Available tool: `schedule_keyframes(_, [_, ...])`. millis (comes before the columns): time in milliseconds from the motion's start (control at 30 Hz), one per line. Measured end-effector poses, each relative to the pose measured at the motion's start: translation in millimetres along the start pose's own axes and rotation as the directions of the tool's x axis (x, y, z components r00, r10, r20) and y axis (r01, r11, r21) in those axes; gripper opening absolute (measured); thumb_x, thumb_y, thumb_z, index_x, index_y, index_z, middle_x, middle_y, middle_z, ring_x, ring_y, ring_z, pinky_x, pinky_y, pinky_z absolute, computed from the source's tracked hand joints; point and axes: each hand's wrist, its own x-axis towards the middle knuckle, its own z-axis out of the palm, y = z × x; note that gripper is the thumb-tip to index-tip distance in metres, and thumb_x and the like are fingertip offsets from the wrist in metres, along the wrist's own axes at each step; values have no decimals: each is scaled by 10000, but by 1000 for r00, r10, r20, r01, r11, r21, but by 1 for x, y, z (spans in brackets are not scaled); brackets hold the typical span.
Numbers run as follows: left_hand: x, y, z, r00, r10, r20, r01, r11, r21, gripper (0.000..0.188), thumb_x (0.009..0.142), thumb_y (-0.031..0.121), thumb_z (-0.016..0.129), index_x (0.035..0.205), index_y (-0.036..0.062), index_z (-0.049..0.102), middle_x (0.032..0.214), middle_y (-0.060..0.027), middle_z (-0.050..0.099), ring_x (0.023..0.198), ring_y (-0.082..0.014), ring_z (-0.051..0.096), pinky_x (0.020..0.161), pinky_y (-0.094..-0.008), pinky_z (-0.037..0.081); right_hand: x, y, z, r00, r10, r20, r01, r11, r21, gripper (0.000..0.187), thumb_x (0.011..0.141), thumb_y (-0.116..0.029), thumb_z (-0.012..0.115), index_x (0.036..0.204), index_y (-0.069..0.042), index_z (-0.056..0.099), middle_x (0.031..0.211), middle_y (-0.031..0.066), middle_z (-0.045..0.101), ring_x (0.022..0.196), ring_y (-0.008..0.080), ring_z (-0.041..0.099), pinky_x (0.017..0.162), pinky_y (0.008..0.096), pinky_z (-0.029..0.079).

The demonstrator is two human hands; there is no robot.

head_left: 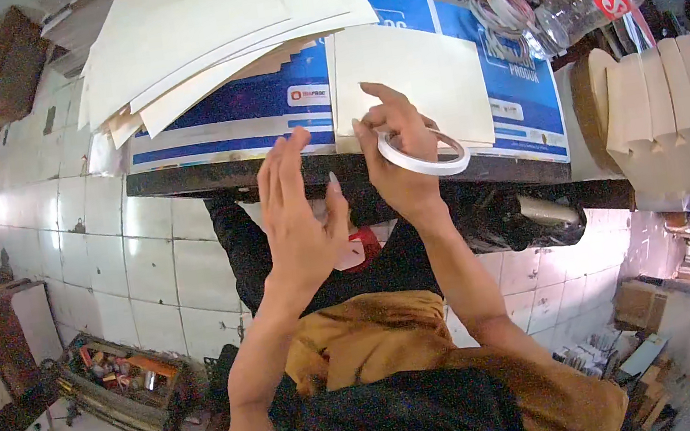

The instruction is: The person applies adhesive strips from a roll to the edges of individual paper sheets and then places the sheets into a stack.

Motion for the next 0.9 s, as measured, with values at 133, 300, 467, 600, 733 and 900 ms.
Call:
schedule_keyframes(133, [-3, 0, 6, 1000, 12, 12, -12, 999, -31, 605, 897, 50, 666, 1453, -32, 443, 1425, -206, 549, 1368, -421, 461, 1160, -497, 352, 3, 1, 1, 995, -90, -37, 85, 991, -108, 426, 872, -27, 744, 1278, -99, 634, 818, 2, 684, 693, 152, 662, 778, 333, 511])
schedule_keyframes(300, [-3, 0, 14, 999, 18, 50, -15, 998, -56, 686, 832, 11, 683, 1468, -35, 430, 1461, -192, 529, 1403, -422, 428, 1170, -506, 339, 1, -3, 0, 1000, -24, -19, 22, 993, -115, 414, 862, -20, 742, 1257, -99, 644, 839, 13, 687, 718, 161, 671, 800, 344, 520])
schedule_keyframes(467, [-4, -2, 23, 982, 71, 173, -92, 988, 121, 753, 805, 140, 676, 1494, -5, 408, 1496, -138, 515, 1425, -398, 408, 1194, -515, 280, 2, -6, -6, 999, -10, 30, 13, 995, -99, 389, 861, -40, 758, 1235, -71, 655, 934, 53, 732, 758, 163, 691, 825, 360, 525])
schedule_keyframes(600, [0, 3, 24, 974, 44, 224, -84, 982, 169, 799, 802, 154, 695, 1514, -27, 381, 1445, -168, 549, 1397, -403, 432, 1190, -526, 268, 3, -1, -21, 999, -31, 22, 33, 993, -110, 359, 864, -82, 783, 1202, -43, 669, 992, 92, 739, 800, 188, 704, 840, 358, 526])
schedule_keyframes(733, [-1, 4, 32, 982, 54, 182, -99, 965, 244, 723, 854, 206, 660, 1513, 23, 426, 1423, -143, 575, 1389, -383, 443, 1180, -519, 275, 7, 21, -59, 976, 140, -167, -144, 990, -9, 233, 894, -213, 795, 1051, -47, 751, 1120, 106, 736, 1076, 276, 662, 994, 385, 450])
schedule_keyframes(900, [1, 6, 32, 977, 72, 201, -136, 935, 327, 593, 904, 220, 628, 1479, 110, 541, 1440, -99, 569, 1393, -358, 442, 1174, -504, 289, -4, 60, -101, 922, 302, -241, -294, 953, 68, 276, 933, -175, 759, 1175, -44, 732, 1182, 114, 734, 1130, 226, 647, 1024, 350, 457])
